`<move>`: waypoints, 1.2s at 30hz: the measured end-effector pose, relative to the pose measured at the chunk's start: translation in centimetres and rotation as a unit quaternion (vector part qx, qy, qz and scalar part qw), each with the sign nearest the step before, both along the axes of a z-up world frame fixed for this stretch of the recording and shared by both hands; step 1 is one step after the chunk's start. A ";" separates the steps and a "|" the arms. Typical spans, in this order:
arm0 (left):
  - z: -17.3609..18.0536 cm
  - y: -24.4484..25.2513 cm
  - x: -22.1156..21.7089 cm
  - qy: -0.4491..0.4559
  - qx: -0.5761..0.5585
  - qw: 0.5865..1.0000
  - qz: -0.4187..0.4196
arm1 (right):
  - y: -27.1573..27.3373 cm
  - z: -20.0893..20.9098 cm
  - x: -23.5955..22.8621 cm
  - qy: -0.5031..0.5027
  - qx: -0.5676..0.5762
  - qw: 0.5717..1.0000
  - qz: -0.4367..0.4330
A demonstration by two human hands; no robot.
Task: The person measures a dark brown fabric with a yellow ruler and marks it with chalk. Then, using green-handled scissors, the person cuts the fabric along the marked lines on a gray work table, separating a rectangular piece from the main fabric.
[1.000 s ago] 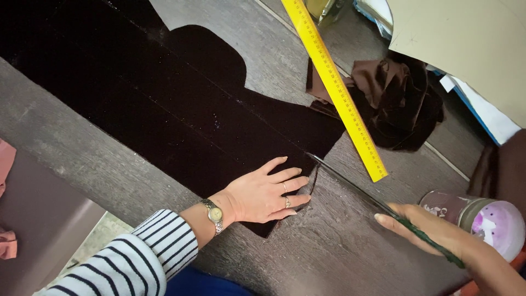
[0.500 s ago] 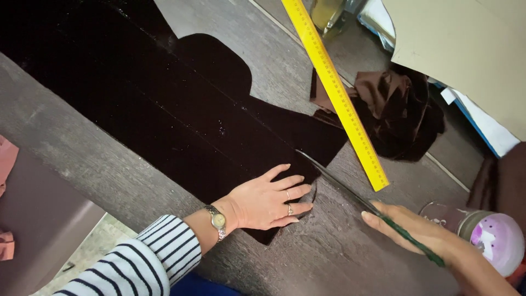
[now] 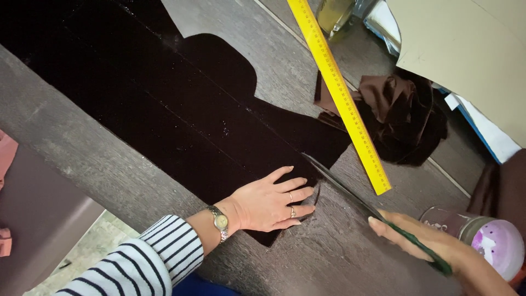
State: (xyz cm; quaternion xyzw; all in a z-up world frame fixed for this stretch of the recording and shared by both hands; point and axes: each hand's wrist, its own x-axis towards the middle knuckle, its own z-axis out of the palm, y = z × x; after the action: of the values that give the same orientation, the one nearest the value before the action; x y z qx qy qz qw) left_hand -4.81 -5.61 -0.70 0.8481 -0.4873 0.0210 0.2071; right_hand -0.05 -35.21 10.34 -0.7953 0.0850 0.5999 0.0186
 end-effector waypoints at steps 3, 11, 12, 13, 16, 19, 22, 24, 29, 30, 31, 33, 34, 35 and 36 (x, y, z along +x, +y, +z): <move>-0.3 -0.1 -0.1 0.002 -0.015 1.000 0.006 | 0.2 -0.9 0.1 -0.006 -0.033 0.999 0.001; 0.0 0.1 -0.1 0.002 -0.018 1.000 0.006 | 0.5 -4.0 0.8 -0.064 0.155 0.983 0.077; 0.0 0.1 0.0 -0.001 -0.021 1.000 0.006 | 0.3 -4.3 0.8 -0.071 0.163 0.982 0.064; 0.0 0.0 0.0 -0.001 -0.022 1.000 0.006 | 0.2 -4.5 0.7 -0.071 0.163 0.982 0.065; -0.2 0.0 -0.1 0.004 -0.019 1.000 0.007 | -0.6 -5.6 0.5 -0.091 0.171 0.978 0.082; -0.1 0.0 -0.1 -0.002 -0.029 1.000 0.012 | -1.2 -6.0 0.4 -0.117 0.196 0.970 0.088; 0.0 0.0 0.0 0.008 -0.002 1.000 0.005 | 0.6 -3.2 1.0 -0.077 0.124 0.986 0.076; 0.3 0.1 0.0 0.011 -0.003 1.000 0.007 | 2.2 -1.4 1.6 -0.009 0.089 0.994 0.063; 0.1 0.2 -0.1 -0.007 -0.010 1.000 0.010 | 3.9 -2.4 2.2 -0.050 0.102 0.988 0.102; 0.0 0.2 -0.1 -0.005 -0.008 1.000 0.008 | 4.2 -2.8 2.3 -0.061 0.113 0.985 0.112; 0.0 0.2 -0.1 -0.006 -0.007 1.000 0.009 | 4.8 -2.3 2.5 -0.062 0.113 0.985 0.114; -0.1 0.2 -0.2 -0.007 0.011 1.000 0.008 | 5.9 -1.4 2.7 -0.058 0.089 0.991 0.079; -0.1 0.2 -0.1 -0.007 0.010 1.000 0.009 | 5.3 -2.3 2.6 -0.058 0.088 0.991 0.080; -0.1 0.2 -0.1 -0.007 0.010 1.000 0.008 | 4.6 -3.2 2.5 -0.071 0.099 0.987 0.106; -0.1 0.2 -0.1 -0.008 0.010 1.000 0.007 | 4.0 -4.0 2.4 -0.083 0.111 0.982 0.131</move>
State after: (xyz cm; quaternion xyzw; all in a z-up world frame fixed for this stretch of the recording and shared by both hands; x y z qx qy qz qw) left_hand -4.93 -5.38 -0.76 0.8534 -0.4831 0.0238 0.1945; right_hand 2.40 -31.21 6.30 -0.8396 -0.0888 0.5348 0.0345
